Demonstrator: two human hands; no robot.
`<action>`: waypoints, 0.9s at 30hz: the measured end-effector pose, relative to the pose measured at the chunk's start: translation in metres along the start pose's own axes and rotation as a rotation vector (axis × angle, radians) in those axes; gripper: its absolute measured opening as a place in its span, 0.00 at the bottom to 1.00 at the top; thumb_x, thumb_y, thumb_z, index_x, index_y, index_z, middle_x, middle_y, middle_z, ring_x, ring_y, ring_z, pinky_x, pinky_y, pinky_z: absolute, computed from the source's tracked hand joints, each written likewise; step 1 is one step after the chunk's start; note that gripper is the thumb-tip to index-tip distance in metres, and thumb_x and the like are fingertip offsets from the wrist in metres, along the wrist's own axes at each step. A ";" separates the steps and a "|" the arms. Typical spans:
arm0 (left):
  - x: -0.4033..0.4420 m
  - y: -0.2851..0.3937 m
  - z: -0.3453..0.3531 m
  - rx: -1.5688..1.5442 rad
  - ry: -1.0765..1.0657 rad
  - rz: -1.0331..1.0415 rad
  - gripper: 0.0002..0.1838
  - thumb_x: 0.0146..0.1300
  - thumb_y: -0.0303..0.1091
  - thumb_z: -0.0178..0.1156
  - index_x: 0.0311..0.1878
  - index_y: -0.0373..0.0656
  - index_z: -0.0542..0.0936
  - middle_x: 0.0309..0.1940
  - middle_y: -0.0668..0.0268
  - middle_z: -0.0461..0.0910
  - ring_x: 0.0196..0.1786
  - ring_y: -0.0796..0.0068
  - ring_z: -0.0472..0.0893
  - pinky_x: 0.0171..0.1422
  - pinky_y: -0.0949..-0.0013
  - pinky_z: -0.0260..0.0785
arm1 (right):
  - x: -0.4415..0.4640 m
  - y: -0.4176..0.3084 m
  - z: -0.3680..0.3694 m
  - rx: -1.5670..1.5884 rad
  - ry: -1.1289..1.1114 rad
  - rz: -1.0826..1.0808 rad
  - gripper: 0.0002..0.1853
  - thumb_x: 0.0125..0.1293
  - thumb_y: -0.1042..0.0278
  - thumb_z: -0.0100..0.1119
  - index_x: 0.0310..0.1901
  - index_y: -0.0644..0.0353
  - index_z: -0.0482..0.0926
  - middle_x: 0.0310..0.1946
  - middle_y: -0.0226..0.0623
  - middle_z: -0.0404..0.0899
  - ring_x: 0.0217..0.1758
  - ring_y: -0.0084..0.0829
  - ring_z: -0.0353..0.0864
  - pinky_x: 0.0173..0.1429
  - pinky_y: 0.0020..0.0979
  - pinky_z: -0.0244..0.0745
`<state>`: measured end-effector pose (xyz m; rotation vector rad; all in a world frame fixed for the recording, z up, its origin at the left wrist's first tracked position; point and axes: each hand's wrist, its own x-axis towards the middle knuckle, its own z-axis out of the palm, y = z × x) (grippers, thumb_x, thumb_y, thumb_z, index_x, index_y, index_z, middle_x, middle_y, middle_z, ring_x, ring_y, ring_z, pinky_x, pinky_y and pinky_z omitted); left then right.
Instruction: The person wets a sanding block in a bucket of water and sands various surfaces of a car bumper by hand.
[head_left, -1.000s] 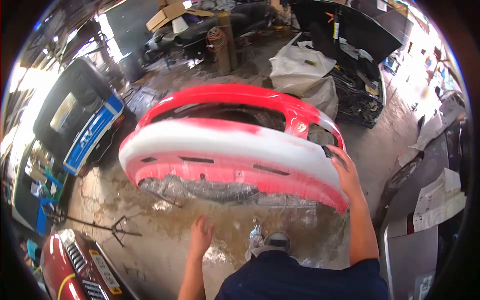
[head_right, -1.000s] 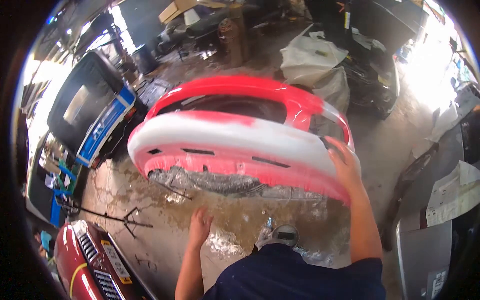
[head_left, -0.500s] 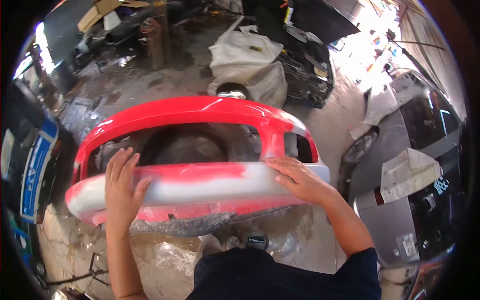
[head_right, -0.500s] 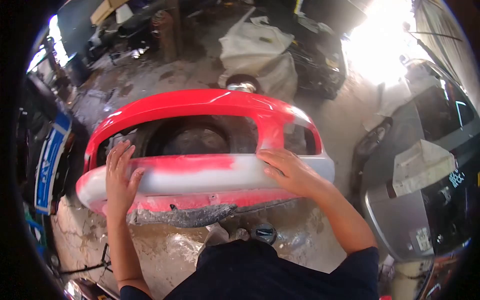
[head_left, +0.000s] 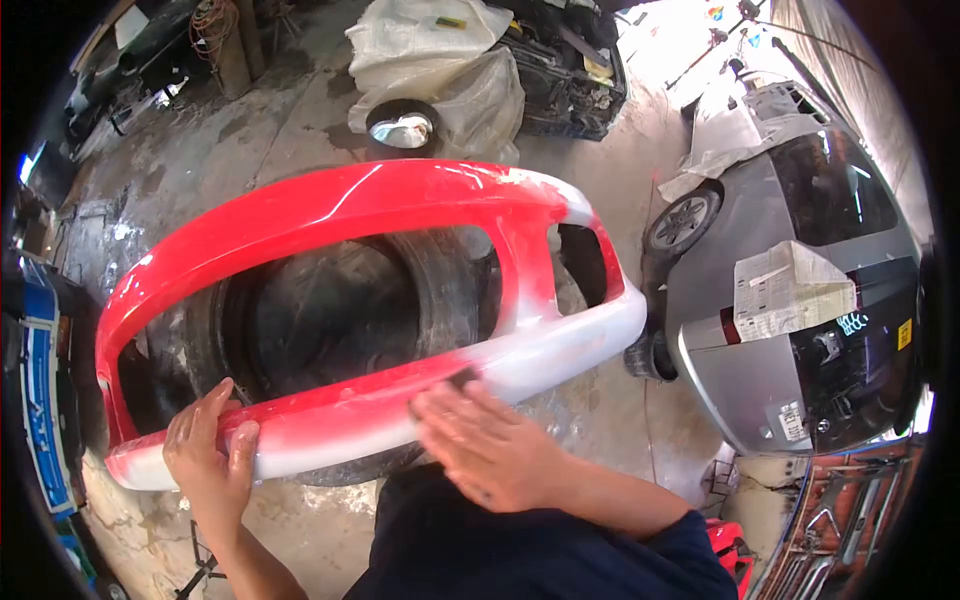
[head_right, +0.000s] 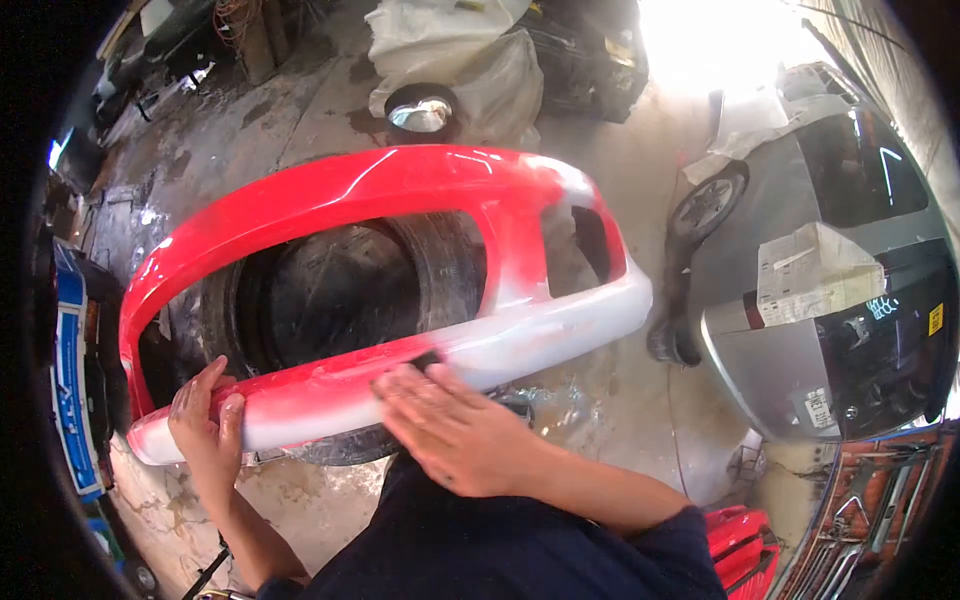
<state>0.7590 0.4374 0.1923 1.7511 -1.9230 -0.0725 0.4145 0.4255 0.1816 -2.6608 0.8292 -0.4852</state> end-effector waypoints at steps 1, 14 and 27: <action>-0.001 -0.001 0.001 0.004 0.004 0.006 0.23 0.62 0.43 0.67 0.56 0.39 0.84 0.36 0.56 0.87 0.40 0.52 0.84 0.50 0.53 0.74 | 0.005 0.000 0.002 0.020 0.002 -0.022 0.31 0.70 0.64 0.55 0.71 0.72 0.68 0.79 0.53 0.62 0.84 0.49 0.57 0.87 0.52 0.44; -0.008 -0.009 0.008 -0.011 0.068 0.048 0.15 0.65 0.32 0.64 0.53 0.38 0.83 0.34 0.57 0.87 0.37 0.58 0.85 0.48 0.58 0.75 | -0.014 0.030 -0.006 0.114 0.022 -0.080 0.29 0.70 0.61 0.57 0.68 0.71 0.73 0.75 0.53 0.68 0.83 0.48 0.62 0.86 0.54 0.48; -0.013 -0.014 0.016 -0.132 0.128 -0.107 0.18 0.66 0.27 0.62 0.59 0.35 0.81 0.32 0.58 0.87 0.35 0.62 0.85 0.48 0.63 0.75 | -0.047 0.068 -0.026 -0.137 -0.052 -0.139 0.27 0.68 0.59 0.57 0.66 0.64 0.78 0.75 0.44 0.71 0.83 0.43 0.62 0.86 0.61 0.36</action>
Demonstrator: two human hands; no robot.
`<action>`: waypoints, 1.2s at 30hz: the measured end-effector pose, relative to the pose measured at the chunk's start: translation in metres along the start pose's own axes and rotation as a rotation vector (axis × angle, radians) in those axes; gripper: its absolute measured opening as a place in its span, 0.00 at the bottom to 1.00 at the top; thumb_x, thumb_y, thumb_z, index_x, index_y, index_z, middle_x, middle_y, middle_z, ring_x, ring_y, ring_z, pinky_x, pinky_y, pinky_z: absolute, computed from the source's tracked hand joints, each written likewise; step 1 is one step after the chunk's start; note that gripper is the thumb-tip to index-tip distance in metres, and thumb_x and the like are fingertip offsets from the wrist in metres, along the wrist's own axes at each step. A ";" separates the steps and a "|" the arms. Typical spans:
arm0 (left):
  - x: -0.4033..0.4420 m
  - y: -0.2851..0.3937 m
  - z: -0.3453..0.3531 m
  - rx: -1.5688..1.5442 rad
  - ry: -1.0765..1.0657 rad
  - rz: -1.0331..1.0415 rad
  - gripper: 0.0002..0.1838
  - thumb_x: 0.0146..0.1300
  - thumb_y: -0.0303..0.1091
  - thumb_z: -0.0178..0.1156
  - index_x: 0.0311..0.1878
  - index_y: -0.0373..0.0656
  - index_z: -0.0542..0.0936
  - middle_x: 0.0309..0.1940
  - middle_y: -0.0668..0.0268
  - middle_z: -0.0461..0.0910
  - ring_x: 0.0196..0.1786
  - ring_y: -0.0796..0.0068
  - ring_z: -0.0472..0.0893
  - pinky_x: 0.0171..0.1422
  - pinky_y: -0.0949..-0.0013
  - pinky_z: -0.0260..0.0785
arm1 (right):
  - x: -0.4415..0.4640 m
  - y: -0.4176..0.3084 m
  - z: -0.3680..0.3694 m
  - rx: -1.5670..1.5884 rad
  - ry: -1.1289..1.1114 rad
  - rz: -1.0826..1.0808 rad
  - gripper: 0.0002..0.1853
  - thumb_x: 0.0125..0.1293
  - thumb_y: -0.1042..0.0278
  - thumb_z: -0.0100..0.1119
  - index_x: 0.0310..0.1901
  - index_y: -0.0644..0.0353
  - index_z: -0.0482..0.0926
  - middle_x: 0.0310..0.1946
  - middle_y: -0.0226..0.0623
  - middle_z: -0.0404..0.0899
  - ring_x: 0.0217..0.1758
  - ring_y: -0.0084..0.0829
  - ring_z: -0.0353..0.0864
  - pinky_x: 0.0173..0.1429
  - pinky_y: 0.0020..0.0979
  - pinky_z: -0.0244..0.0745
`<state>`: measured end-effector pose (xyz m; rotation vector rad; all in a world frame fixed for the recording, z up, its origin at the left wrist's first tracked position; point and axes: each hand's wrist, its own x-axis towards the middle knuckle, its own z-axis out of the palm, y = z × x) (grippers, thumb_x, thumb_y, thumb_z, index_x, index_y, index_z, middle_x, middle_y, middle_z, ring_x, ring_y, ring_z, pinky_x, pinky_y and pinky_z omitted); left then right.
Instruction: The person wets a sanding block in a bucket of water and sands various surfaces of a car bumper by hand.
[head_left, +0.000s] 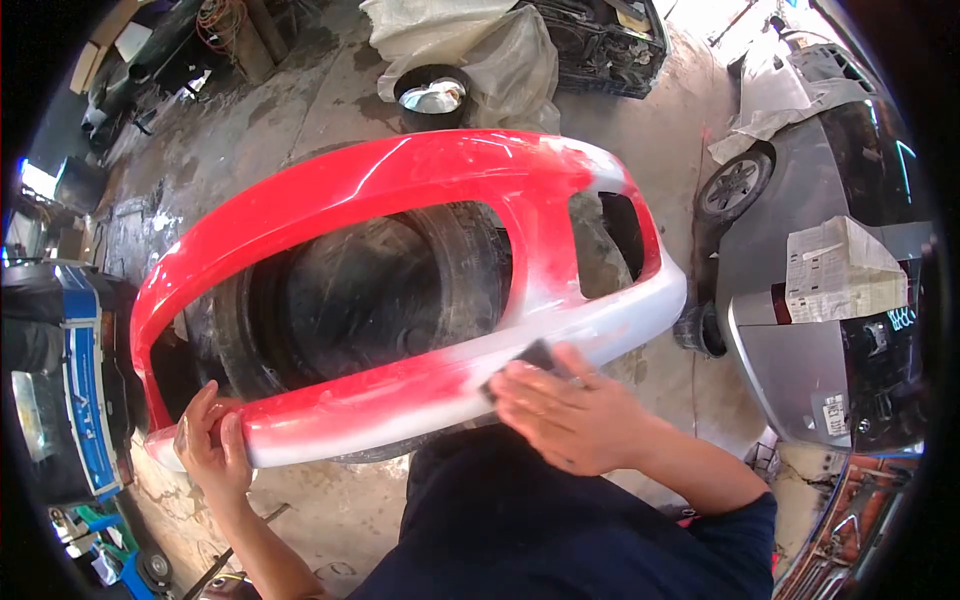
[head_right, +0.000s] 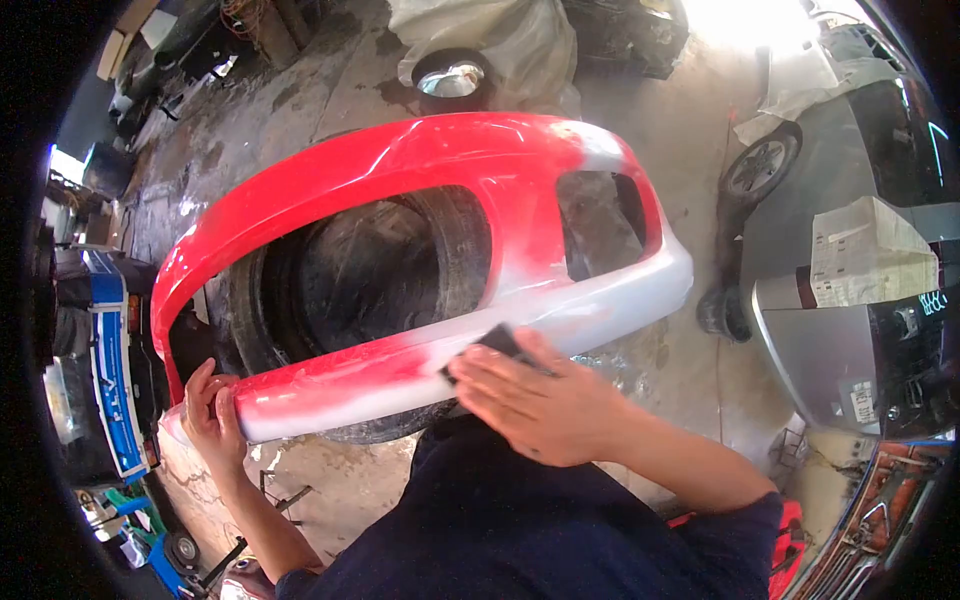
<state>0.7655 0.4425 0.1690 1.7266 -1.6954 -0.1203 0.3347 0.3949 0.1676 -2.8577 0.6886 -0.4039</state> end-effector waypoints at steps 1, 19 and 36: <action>-0.002 0.002 0.001 0.013 0.004 0.006 0.18 0.67 0.27 0.61 0.59 0.35 0.81 0.32 0.58 0.87 0.36 0.63 0.85 0.48 0.63 0.75 | -0.001 0.002 -0.001 0.003 -0.010 0.010 0.27 0.69 0.58 0.57 0.66 0.63 0.78 0.75 0.42 0.70 0.83 0.42 0.62 0.86 0.62 0.35; -0.002 0.002 -0.002 0.042 0.014 -0.037 0.20 0.71 0.29 0.59 0.63 0.34 0.79 0.32 0.57 0.88 0.37 0.66 0.86 0.49 0.65 0.75 | -0.009 0.043 -0.015 -0.029 -0.087 -0.125 0.27 0.64 0.53 0.62 0.65 0.47 0.81 0.76 0.26 0.70 0.84 0.34 0.57 0.85 0.70 0.25; 0.002 0.010 0.001 0.124 0.004 0.066 0.22 0.72 0.28 0.55 0.67 0.35 0.77 0.33 0.58 0.88 0.36 0.69 0.85 0.47 0.67 0.75 | 0.039 0.006 0.012 -0.011 0.181 -0.135 0.27 0.69 0.54 0.53 0.69 0.47 0.77 0.73 0.39 0.72 0.82 0.41 0.59 0.82 0.72 0.41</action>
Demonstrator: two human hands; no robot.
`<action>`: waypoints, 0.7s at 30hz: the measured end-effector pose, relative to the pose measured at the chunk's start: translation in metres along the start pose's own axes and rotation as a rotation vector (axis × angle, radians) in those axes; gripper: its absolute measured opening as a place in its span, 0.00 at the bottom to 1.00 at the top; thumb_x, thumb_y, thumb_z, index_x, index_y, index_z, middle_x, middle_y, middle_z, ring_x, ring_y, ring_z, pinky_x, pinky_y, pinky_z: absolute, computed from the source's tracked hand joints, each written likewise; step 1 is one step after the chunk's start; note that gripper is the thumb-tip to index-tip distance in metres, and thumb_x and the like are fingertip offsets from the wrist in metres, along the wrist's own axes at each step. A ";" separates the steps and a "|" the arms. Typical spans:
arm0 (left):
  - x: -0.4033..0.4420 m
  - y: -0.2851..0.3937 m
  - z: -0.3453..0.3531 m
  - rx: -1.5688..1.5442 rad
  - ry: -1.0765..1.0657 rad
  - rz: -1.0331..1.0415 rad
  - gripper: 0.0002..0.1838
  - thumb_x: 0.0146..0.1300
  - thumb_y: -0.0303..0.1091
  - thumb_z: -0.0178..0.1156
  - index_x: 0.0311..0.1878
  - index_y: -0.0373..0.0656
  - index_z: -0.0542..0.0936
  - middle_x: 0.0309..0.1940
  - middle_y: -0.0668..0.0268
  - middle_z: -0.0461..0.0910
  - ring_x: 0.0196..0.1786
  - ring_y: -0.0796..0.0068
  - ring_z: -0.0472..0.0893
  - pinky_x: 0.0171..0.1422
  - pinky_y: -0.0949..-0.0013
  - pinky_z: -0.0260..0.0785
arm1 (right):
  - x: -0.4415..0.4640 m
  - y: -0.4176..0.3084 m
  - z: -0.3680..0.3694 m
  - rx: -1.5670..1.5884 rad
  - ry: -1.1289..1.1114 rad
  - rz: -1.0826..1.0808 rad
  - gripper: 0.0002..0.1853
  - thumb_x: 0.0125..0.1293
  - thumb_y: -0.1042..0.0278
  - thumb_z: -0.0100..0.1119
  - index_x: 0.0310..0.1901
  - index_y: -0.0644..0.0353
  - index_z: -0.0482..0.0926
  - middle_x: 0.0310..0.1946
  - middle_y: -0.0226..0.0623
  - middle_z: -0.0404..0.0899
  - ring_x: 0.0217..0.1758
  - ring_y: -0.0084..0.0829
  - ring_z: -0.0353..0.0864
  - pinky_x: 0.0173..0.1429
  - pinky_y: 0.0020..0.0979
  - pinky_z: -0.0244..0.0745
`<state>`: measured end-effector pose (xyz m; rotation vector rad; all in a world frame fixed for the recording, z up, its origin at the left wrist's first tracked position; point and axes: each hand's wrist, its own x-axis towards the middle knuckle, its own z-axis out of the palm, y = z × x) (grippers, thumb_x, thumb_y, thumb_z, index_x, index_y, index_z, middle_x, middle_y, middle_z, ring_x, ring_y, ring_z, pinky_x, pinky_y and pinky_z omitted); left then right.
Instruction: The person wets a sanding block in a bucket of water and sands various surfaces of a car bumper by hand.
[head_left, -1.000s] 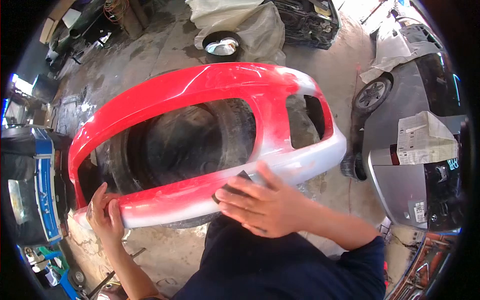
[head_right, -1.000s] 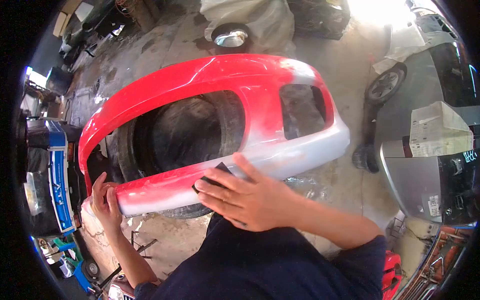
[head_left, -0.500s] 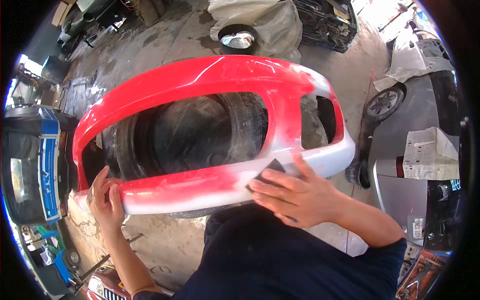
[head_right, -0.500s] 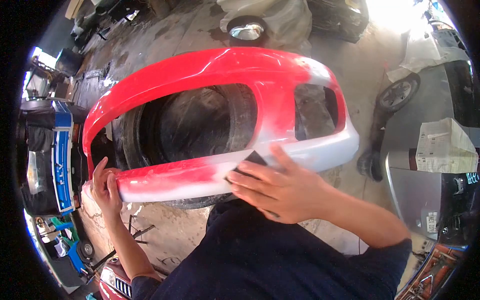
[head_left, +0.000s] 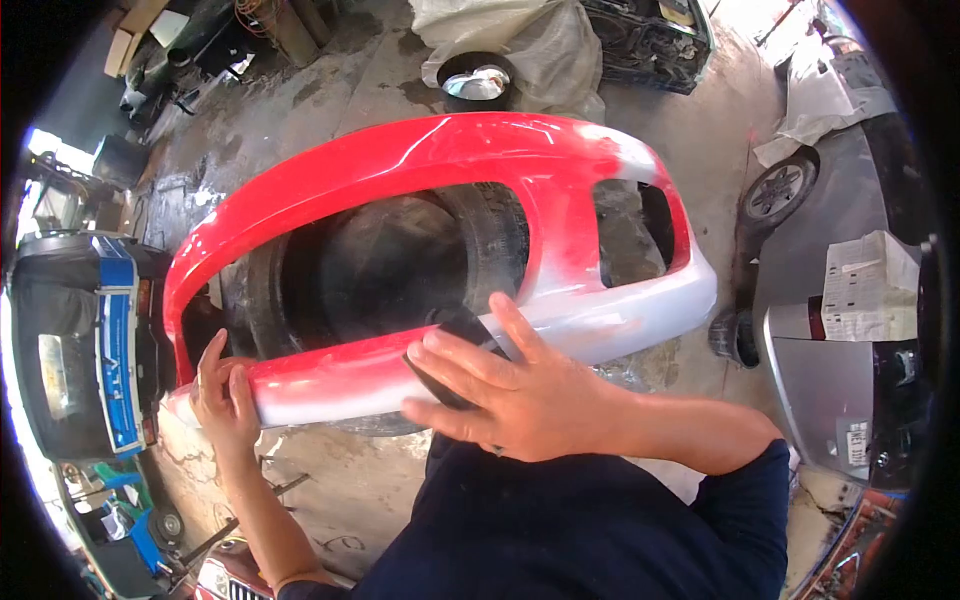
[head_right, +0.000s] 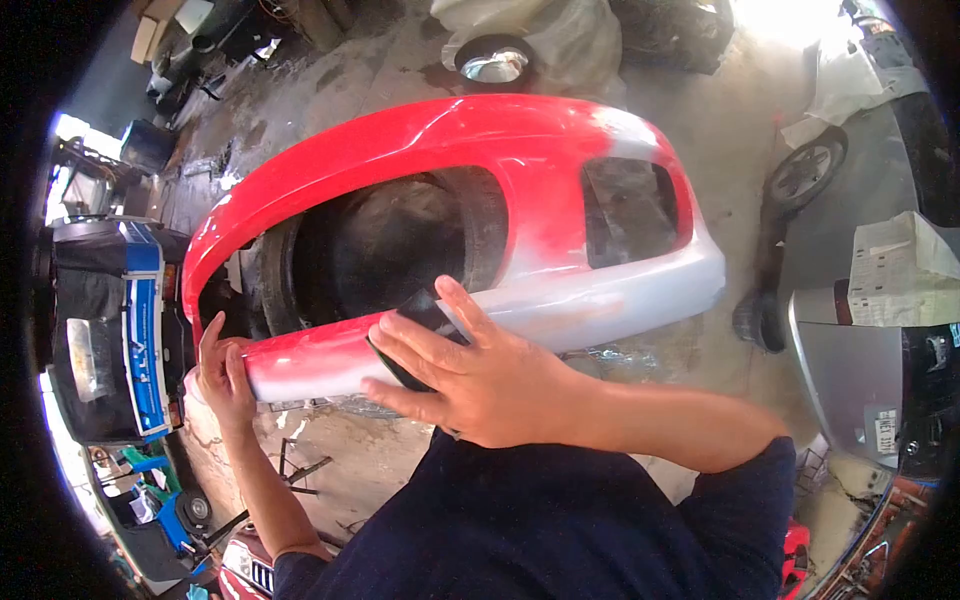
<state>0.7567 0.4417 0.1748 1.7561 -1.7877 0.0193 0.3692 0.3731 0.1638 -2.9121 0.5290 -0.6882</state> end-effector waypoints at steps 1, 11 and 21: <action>0.000 0.001 -0.001 -0.012 0.001 -0.033 0.22 0.72 0.29 0.55 0.67 0.35 0.77 0.33 0.59 0.88 0.36 0.69 0.85 0.47 0.67 0.75 | 0.006 -0.006 -0.001 0.011 0.043 0.038 0.26 0.70 0.54 0.51 0.69 0.46 0.77 0.73 0.40 0.72 0.82 0.42 0.60 0.82 0.72 0.43; 0.001 0.003 -0.002 -0.067 -0.023 -0.103 0.22 0.71 0.29 0.57 0.66 0.35 0.77 0.31 0.59 0.87 0.36 0.71 0.85 0.47 0.69 0.75 | -0.006 -0.006 -0.009 -0.069 -0.044 0.188 0.32 0.59 0.53 0.68 0.68 0.38 0.78 0.80 0.47 0.61 0.82 0.52 0.58 0.78 0.76 0.45; 0.000 -0.003 0.001 -0.090 -0.002 -0.055 0.21 0.70 0.28 0.57 0.64 0.33 0.78 0.30 0.59 0.87 0.35 0.68 0.85 0.48 0.67 0.75 | -0.030 0.000 -0.028 -0.161 -0.084 0.302 0.28 0.65 0.52 0.64 0.67 0.41 0.78 0.78 0.49 0.62 0.83 0.53 0.55 0.76 0.78 0.46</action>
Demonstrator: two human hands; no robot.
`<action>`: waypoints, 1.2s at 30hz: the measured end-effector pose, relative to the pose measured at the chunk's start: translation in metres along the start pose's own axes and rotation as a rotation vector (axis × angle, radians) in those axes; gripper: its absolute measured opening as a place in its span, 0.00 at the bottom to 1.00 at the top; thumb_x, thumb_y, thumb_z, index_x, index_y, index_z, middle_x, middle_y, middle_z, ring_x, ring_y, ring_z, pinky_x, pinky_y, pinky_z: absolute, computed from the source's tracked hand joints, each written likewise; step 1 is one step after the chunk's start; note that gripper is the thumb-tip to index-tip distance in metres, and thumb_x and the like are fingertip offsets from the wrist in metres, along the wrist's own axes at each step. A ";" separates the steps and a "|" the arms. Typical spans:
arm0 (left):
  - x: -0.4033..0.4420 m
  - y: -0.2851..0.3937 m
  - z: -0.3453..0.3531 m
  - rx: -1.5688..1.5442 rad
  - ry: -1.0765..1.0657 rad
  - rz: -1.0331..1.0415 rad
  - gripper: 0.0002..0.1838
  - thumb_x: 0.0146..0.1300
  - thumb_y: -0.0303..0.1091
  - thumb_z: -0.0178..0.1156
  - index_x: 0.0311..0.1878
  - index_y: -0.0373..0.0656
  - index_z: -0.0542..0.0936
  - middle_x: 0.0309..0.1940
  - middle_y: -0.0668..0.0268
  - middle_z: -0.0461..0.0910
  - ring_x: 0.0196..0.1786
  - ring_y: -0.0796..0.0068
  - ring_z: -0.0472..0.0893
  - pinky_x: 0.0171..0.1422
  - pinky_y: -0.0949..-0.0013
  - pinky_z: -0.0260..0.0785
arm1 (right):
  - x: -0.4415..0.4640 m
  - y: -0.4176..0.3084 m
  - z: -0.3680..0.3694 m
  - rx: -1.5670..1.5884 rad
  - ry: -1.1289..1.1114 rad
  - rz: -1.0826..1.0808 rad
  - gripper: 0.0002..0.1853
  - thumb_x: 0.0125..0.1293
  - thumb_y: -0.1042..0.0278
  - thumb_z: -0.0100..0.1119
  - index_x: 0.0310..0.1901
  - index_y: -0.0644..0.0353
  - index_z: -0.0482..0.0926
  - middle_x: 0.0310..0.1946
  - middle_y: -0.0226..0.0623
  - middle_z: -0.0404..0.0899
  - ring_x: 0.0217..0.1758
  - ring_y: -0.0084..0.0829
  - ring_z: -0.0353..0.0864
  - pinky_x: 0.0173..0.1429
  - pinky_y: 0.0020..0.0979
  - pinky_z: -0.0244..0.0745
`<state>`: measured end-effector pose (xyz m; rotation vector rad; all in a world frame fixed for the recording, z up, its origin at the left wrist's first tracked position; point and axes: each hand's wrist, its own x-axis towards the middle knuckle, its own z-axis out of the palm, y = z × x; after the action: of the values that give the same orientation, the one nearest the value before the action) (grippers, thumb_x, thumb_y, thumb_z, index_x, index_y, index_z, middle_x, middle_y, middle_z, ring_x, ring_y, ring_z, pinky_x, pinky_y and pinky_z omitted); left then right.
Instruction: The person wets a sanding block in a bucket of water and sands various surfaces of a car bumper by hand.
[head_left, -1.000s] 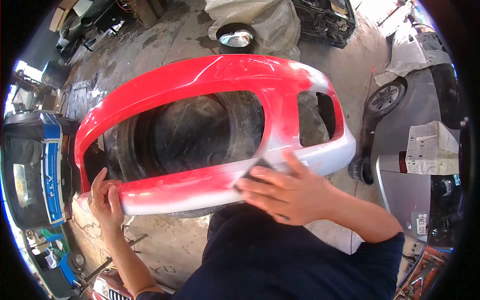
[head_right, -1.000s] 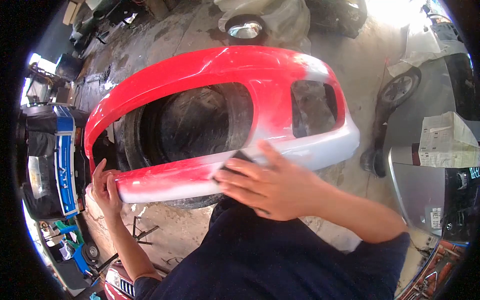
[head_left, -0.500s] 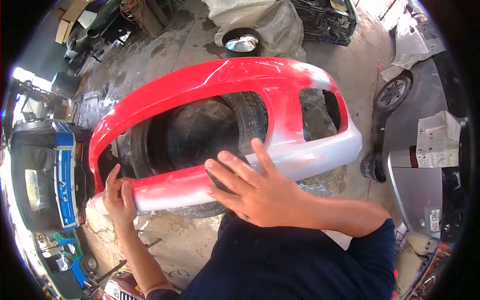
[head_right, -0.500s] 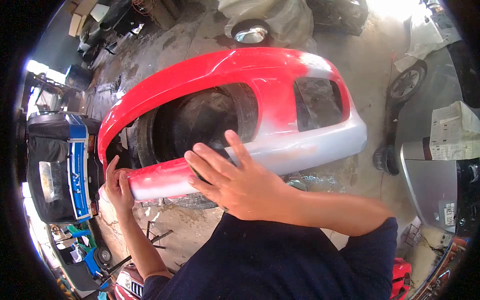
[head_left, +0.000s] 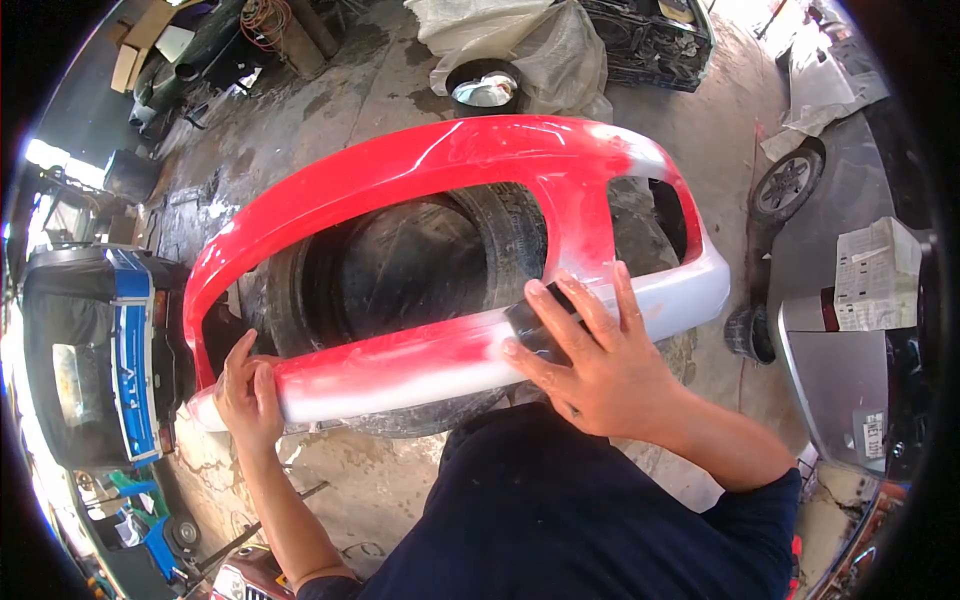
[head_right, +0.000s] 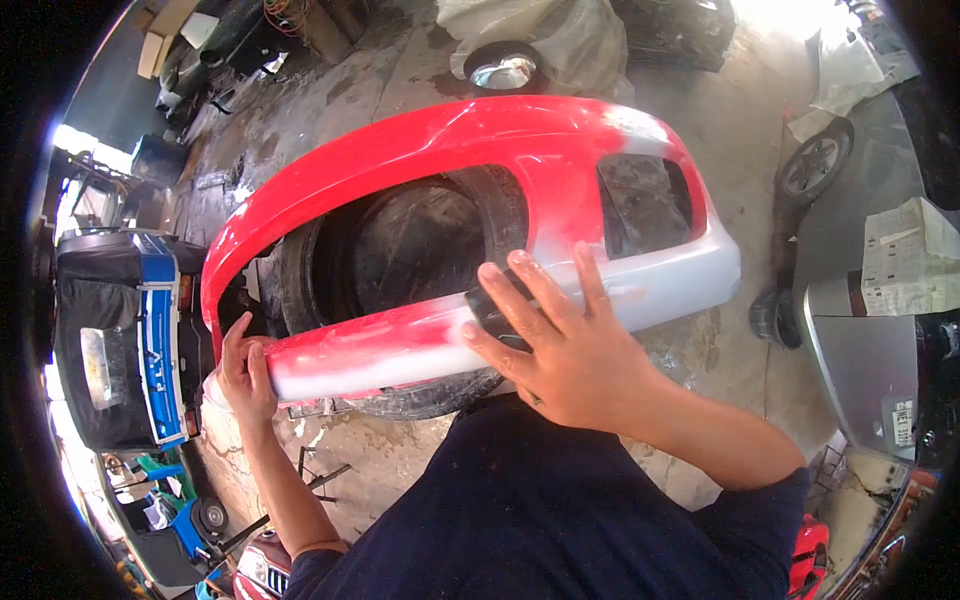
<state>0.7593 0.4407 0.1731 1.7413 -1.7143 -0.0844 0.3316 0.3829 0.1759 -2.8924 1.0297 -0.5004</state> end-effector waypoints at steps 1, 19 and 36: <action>0.000 -0.001 0.000 0.004 0.001 0.000 0.20 0.70 0.28 0.57 0.64 0.33 0.79 0.30 0.59 0.87 0.35 0.68 0.85 0.48 0.67 0.75 | -0.003 0.002 -0.001 -0.017 0.004 0.012 0.28 0.62 0.54 0.67 0.66 0.42 0.79 0.78 0.50 0.63 0.82 0.53 0.56 0.77 0.77 0.46; 0.000 0.035 -0.003 0.277 -0.189 0.165 0.36 0.58 0.59 0.70 0.60 0.39 0.80 0.52 0.55 0.84 0.54 0.49 0.82 0.64 0.45 0.68 | -0.052 0.048 -0.038 0.303 -0.086 0.273 0.31 0.64 0.75 0.58 0.70 0.68 0.71 0.74 0.50 0.67 0.78 0.54 0.65 0.81 0.53 0.60; -0.017 0.061 0.007 0.507 -0.459 0.294 0.53 0.53 0.69 0.73 0.73 0.48 0.63 0.63 0.55 0.75 0.65 0.47 0.76 0.72 0.33 0.61 | 0.055 0.097 -0.042 0.919 -0.696 0.069 0.28 0.77 0.63 0.52 0.74 0.67 0.67 0.73 0.52 0.70 0.76 0.52 0.70 0.79 0.50 0.64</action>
<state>0.7013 0.4591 0.1917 1.8928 -2.4828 0.0993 0.2994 0.2769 0.2183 -1.9435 0.5555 0.0670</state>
